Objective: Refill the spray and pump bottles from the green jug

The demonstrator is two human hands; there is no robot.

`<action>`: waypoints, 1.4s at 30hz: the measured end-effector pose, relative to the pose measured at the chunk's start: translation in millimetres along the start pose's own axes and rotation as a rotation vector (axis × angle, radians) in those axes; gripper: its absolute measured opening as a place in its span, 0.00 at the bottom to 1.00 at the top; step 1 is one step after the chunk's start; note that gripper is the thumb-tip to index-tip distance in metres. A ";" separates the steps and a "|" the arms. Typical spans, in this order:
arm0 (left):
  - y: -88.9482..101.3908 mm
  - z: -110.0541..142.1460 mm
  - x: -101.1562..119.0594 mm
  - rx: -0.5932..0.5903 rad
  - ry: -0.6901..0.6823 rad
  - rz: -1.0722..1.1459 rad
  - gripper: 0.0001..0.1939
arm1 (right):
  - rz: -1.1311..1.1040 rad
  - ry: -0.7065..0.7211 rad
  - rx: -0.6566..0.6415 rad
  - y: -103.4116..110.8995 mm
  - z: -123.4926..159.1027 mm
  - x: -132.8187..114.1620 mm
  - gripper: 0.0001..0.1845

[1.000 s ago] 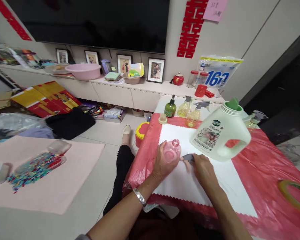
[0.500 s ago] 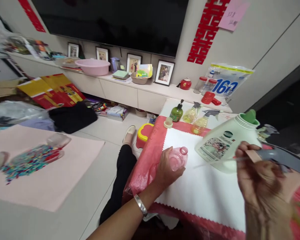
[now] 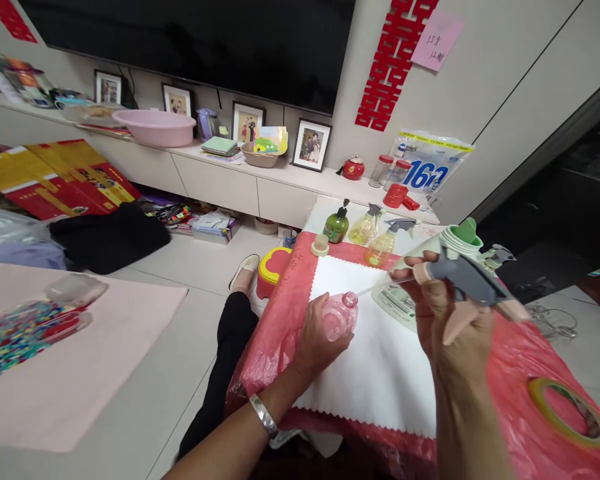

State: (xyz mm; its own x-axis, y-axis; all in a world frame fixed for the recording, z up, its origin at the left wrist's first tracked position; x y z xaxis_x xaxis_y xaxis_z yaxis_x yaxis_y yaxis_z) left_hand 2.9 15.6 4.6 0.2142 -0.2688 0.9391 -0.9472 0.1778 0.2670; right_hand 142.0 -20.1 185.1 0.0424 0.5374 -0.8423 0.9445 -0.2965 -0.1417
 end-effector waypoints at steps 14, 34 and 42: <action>1.6 -0.3 -0.1 0.001 -0.020 -0.044 0.42 | 0.133 -0.410 -0.377 -5.7 27.0 88.8 0.21; 7.3 -28.1 33.0 -0.184 0.151 0.091 0.34 | 0.066 -0.376 -0.384 0.0 13.7 113.2 0.23; 7.7 -19.6 22.8 -0.374 0.134 -0.123 0.46 | 0.056 -0.308 -0.338 13.2 25.9 120.9 0.23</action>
Point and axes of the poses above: each hand's wrist, its own z-axis away from the middle knuckle, its own y-axis out of the back of the hand, x = y × z, the point moved 2 cm from there along -z, towards the middle knuckle, and after that the axes turned 8 degrees about -x, right-handed, at the moved point
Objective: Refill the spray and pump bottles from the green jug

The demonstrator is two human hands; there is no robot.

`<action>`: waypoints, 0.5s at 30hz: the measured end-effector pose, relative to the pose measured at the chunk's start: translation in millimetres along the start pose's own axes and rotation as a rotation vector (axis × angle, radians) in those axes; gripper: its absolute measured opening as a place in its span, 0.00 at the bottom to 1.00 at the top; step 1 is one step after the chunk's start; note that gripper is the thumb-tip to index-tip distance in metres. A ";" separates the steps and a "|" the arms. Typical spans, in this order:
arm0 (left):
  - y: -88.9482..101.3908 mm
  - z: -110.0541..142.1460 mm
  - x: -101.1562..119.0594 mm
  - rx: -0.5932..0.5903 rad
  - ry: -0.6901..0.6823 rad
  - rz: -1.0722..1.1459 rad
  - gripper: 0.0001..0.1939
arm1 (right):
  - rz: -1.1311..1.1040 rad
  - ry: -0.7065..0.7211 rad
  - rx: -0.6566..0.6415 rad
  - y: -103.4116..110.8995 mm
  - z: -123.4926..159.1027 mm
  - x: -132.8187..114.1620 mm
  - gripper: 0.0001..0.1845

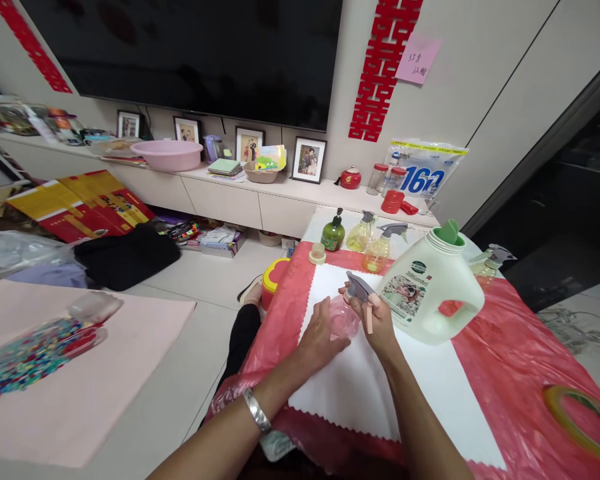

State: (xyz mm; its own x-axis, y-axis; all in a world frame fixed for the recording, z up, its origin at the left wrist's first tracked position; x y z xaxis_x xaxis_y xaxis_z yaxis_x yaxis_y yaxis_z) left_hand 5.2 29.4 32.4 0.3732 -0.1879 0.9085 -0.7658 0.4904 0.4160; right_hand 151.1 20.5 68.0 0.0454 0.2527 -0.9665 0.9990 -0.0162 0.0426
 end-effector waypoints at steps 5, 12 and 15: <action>8.2 41.0 -3.7 -0.297 0.140 -0.411 0.50 | 0.000 0.008 0.020 2.0 3.8 5.8 0.24; 41.6 86.2 -0.5 -0.301 -0.003 -0.595 0.20 | -0.015 0.008 0.043 2.0 3.5 11.9 0.24; 48.6 73.7 4.1 -0.120 -0.097 -0.414 0.16 | -0.020 0.013 0.055 -0.4 4.9 10.5 0.23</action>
Point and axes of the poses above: each hand's wrist, its own z-axis away from the middle knuckle, its own y-axis out of the back of the hand, x = y × z, the point moved 2 cm from there along -z, towards the middle knuckle, and after that the axes turned 8 degrees about -x, right-handed, at the moved point
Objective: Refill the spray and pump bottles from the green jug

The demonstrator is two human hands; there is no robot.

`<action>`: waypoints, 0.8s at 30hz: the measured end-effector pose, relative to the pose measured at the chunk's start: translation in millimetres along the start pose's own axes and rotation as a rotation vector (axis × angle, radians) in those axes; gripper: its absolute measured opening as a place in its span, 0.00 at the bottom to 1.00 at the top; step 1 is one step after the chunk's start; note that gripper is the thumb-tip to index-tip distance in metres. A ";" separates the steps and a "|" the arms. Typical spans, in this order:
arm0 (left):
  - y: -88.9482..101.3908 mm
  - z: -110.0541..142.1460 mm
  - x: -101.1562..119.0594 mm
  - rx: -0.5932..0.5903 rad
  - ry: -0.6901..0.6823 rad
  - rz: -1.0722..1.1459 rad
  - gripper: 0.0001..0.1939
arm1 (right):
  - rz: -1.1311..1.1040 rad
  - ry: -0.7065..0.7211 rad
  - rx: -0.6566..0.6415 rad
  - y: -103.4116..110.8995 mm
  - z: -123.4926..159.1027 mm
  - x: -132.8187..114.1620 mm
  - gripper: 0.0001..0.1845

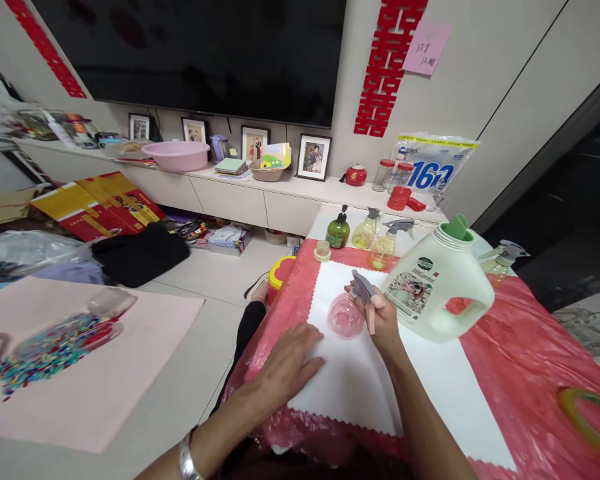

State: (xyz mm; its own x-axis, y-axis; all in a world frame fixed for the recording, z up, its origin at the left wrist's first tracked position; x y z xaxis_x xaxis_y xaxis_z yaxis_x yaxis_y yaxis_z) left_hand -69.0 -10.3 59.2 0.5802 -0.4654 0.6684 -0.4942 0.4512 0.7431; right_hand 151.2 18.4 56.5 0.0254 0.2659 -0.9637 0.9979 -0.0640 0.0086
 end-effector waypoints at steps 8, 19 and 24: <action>7.0 -69.0 33.4 0.453 -0.171 0.539 0.14 | -0.006 0.060 0.111 -7.7 -0.4 2.2 0.21; -32.3 -96.9 17.1 0.472 -0.326 0.891 0.16 | 0.065 0.123 0.173 -15.4 1.7 4.8 0.19; -39.8 -106.1 20.0 0.553 -0.258 1.057 0.17 | 0.033 0.137 0.071 -10.3 4.2 1.7 0.21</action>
Point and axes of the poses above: each hand's wrist, its own z-axis away from the middle knuckle, its own y-axis out of the back of the hand, x = y × z, the point moved 2 cm from there along -z, towards the middle knuckle, and after that the axes turned 8 degrees about -x, right-handed, at the moved point
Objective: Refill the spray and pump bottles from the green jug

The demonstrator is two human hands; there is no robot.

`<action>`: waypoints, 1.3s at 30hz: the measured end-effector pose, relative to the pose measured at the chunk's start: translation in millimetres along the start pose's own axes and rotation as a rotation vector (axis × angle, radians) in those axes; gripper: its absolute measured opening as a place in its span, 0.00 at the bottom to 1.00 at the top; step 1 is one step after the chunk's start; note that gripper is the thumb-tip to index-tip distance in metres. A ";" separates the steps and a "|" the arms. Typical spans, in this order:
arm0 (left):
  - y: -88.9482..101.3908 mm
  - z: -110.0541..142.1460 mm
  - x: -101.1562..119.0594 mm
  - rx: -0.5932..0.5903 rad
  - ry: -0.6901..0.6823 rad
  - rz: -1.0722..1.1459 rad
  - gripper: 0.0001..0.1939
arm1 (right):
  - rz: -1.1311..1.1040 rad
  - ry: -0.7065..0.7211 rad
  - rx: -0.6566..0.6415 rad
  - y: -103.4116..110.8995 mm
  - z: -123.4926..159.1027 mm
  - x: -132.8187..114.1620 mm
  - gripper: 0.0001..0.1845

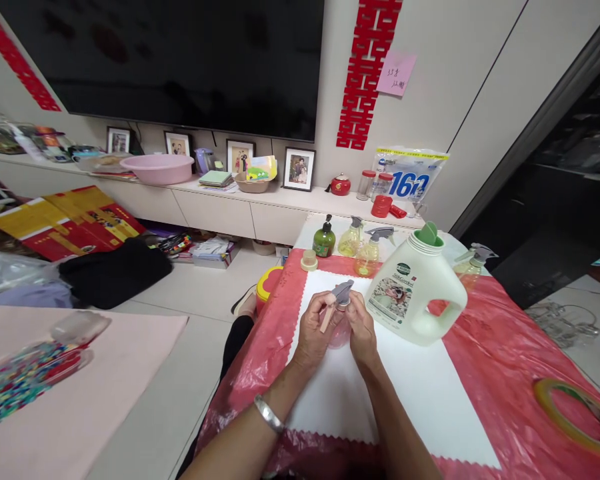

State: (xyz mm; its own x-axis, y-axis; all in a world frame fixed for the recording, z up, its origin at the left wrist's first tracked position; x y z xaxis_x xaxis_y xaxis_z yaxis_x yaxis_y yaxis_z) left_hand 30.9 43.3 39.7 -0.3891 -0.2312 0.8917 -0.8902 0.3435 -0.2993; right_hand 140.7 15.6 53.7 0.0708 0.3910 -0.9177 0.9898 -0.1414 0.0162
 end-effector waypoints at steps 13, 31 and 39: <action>-8.0 -4.6 3.3 0.160 0.012 -0.014 0.19 | -0.198 -0.043 0.092 -2.8 1.3 10.2 0.18; -16.0 1.5 8.0 0.223 0.037 -0.018 0.11 | -0.219 -0.097 0.046 4.8 7.2 15.7 0.18; -14.0 0.8 9.3 0.167 0.005 -0.007 0.18 | -0.233 -0.088 0.099 0.6 8.6 13.0 0.23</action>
State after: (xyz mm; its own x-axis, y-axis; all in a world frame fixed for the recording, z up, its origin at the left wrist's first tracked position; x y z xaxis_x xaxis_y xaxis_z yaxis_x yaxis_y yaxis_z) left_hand 39.5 35.6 51.8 -0.3817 -0.2283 0.8956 -0.9201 0.1860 -0.3447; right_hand 141.2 12.8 38.3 -0.1731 0.3432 -0.9232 0.9610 -0.1465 -0.2346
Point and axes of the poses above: each hand's wrist, its own z-axis away from the middle knuckle, its own y-axis out of the back of the hand, x = y × z, the point moved 2 cm from there along -z, towards the middle knuckle, and after that the axes turned 8 degrees about -x, right-handed, at the moved point
